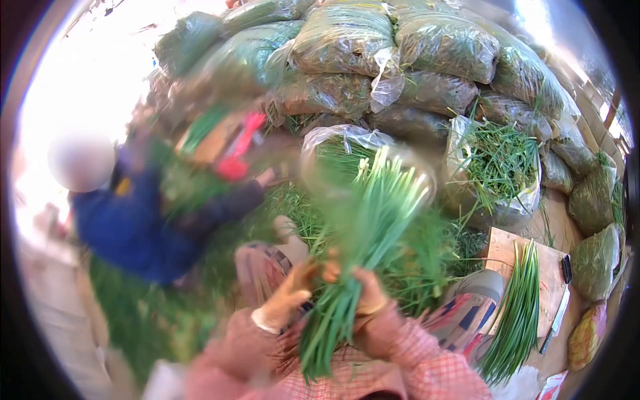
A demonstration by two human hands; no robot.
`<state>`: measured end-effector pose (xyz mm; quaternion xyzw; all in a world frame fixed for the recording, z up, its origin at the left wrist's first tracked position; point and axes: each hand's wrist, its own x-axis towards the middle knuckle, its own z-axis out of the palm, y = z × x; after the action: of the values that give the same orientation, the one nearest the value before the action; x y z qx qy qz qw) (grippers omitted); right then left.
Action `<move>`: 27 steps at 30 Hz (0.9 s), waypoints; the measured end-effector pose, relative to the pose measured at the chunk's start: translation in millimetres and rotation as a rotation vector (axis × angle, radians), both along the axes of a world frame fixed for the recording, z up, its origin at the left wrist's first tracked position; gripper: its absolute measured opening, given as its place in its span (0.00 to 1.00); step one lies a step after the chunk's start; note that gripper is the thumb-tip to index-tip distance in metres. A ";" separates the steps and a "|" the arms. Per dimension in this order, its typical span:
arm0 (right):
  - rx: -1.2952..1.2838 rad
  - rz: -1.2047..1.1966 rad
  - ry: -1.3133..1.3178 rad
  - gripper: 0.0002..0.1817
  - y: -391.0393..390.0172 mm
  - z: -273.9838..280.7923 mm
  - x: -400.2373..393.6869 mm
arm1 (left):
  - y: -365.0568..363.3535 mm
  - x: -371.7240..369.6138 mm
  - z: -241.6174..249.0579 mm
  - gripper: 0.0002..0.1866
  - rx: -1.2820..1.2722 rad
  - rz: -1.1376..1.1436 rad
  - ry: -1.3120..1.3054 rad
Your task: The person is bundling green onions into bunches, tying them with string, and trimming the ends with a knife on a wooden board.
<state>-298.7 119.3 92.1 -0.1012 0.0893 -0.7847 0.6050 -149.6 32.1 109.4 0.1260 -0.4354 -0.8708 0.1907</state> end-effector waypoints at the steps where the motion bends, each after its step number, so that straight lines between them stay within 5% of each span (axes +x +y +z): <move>1: 0.122 0.013 0.102 0.27 -1.2 -5.2 5.4 | 6.1 0.3 2.9 0.41 0.038 -0.084 -0.139; 3: 0.159 0.033 0.176 0.26 -6.3 -11.7 18.4 | 15.4 2.6 -3.2 0.38 -0.057 -0.174 -0.340; 6: 0.185 0.098 0.289 0.25 -3.1 -0.7 25.0 | 24.0 9.5 23.6 0.36 0.306 -0.242 -0.449; 10: 0.154 0.157 0.595 0.22 -6.6 -32.5 51.2 | 8.6 58.5 -6.6 0.29 0.119 -0.303 -0.628; 11: 0.244 0.341 0.766 0.23 -1.1 -35.6 50.4 | 8.1 65.6 -10.1 0.27 0.038 -0.256 -0.551; 15: 0.104 0.440 0.763 0.26 5.0 -21.5 54.9 | 1.3 117.4 -18.3 0.27 -0.098 -0.289 -0.695; 18: 0.062 0.546 1.231 0.22 26.4 -48.5 32.5 | 5.6 145.7 -18.9 0.27 -0.082 -0.304 -0.710; 20: 0.303 0.539 0.918 0.19 42.5 -38.0 4.1 | 9.4 157.7 -22.1 0.27 -0.039 -0.298 -0.678; 22: 0.571 0.170 0.883 0.15 47.5 -34.9 -20.5 | 11.5 164.3 -26.8 0.27 0.028 -0.281 -0.630; 24: 0.580 -0.155 0.813 0.11 32.8 -3.4 -28.7 | 13.5 165.6 -32.6 0.27 0.082 -0.266 -0.584; 27: 0.479 -0.047 1.009 0.08 9.0 22.7 -24.5 | 9.9 167.5 -36.1 0.27 0.149 -0.253 -0.529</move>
<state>-323.2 128.3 114.8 -0.3219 0.5458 -0.6102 0.4756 18.0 42.1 73.3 0.3067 -0.4171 -0.8541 -0.0492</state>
